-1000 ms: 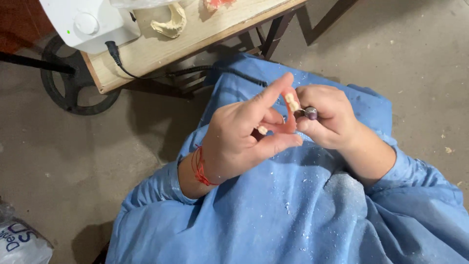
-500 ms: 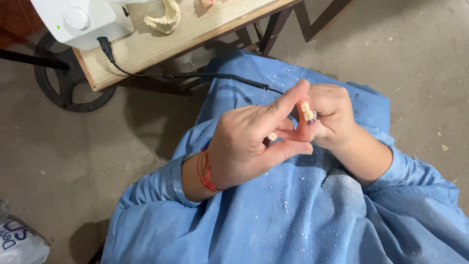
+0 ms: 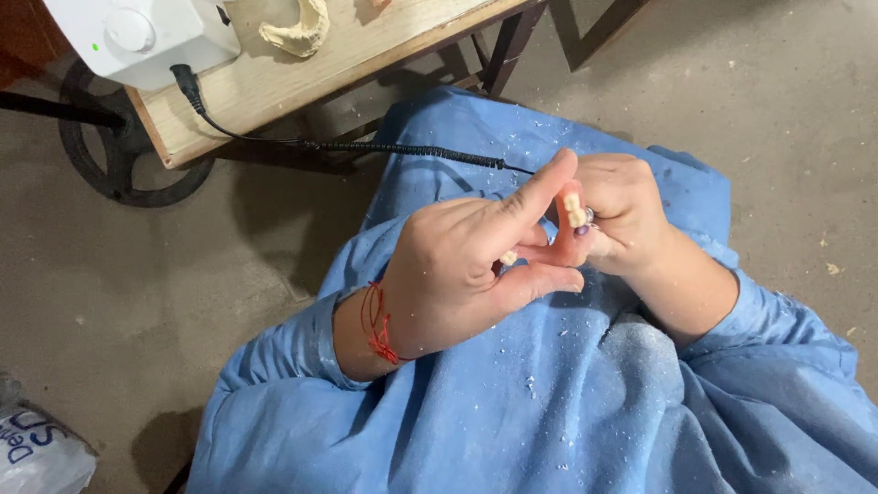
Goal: The person uses a rotary tool to grind and shape a pink denture held in their hands. They briefly open a drawer to select a different tool attachment before continuing to refine the denture's surface.
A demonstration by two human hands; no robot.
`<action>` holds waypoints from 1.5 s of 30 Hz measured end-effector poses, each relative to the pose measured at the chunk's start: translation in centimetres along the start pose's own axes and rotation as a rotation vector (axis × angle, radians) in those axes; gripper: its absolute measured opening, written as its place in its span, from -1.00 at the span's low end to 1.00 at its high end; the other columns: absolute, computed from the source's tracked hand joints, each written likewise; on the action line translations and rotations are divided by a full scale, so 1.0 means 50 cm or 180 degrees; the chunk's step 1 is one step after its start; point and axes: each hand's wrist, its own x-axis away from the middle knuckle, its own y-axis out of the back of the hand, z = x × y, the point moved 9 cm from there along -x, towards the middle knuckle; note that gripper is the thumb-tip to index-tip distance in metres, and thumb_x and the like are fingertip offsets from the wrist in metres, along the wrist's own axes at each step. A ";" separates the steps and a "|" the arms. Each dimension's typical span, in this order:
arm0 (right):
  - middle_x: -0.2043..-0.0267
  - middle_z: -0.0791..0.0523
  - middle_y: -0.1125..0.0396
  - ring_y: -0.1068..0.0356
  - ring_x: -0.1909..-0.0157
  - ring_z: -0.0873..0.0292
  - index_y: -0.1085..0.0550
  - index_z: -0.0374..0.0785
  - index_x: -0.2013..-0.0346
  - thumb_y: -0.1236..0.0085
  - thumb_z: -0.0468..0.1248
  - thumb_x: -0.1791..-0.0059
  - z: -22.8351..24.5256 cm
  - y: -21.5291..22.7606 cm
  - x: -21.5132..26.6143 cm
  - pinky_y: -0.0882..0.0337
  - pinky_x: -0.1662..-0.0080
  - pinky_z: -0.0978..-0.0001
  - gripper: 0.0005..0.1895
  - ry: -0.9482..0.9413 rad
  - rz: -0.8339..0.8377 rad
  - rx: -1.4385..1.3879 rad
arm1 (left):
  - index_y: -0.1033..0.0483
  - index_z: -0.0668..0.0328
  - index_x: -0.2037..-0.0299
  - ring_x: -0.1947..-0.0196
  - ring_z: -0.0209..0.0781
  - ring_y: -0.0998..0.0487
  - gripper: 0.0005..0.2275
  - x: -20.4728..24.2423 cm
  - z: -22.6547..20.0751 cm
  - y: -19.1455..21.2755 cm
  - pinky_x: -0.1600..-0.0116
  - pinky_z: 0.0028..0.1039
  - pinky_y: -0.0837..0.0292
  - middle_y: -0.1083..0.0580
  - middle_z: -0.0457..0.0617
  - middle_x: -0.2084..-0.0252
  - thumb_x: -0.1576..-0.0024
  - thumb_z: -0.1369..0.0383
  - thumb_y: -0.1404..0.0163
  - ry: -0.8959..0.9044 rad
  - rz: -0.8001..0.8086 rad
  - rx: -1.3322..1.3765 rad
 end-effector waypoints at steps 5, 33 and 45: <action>0.57 0.12 -0.07 -0.01 0.54 0.00 -0.24 -0.21 0.52 0.36 0.25 -0.10 -0.004 -0.004 0.003 -0.03 0.40 0.14 -0.37 0.0039 0.0131 0.0133 | -0.21 0.08 -0.48 0.33 -0.31 -0.59 -0.16 0.000 -0.006 0.005 0.08 -0.45 -0.52 -0.63 -0.29 0.28 -0.13 0.08 -0.53 -0.0095 -0.0103 -0.0151; 0.62 0.14 -0.04 0.01 0.60 0.04 -0.23 -0.19 0.58 0.24 0.22 -0.08 0.008 0.005 -0.009 0.01 0.45 0.16 -0.41 0.0152 0.0210 0.0442 | -0.23 0.03 -0.46 0.31 -0.32 -0.60 -0.27 -0.002 0.000 0.001 0.05 -0.49 -0.50 -0.64 -0.37 0.26 -0.19 0.06 -0.40 -0.0028 0.0235 -0.0337; 0.61 0.12 -0.04 0.02 0.60 0.02 -0.24 -0.20 0.56 0.25 0.25 -0.05 0.003 0.004 -0.006 0.00 0.44 0.13 -0.39 0.0220 0.0238 0.0405 | -0.27 0.05 -0.44 0.37 -0.32 -0.55 -0.26 -0.004 -0.001 -0.002 0.12 -0.48 -0.48 -0.59 -0.34 0.31 -0.17 0.04 -0.42 -0.0076 0.0179 -0.0239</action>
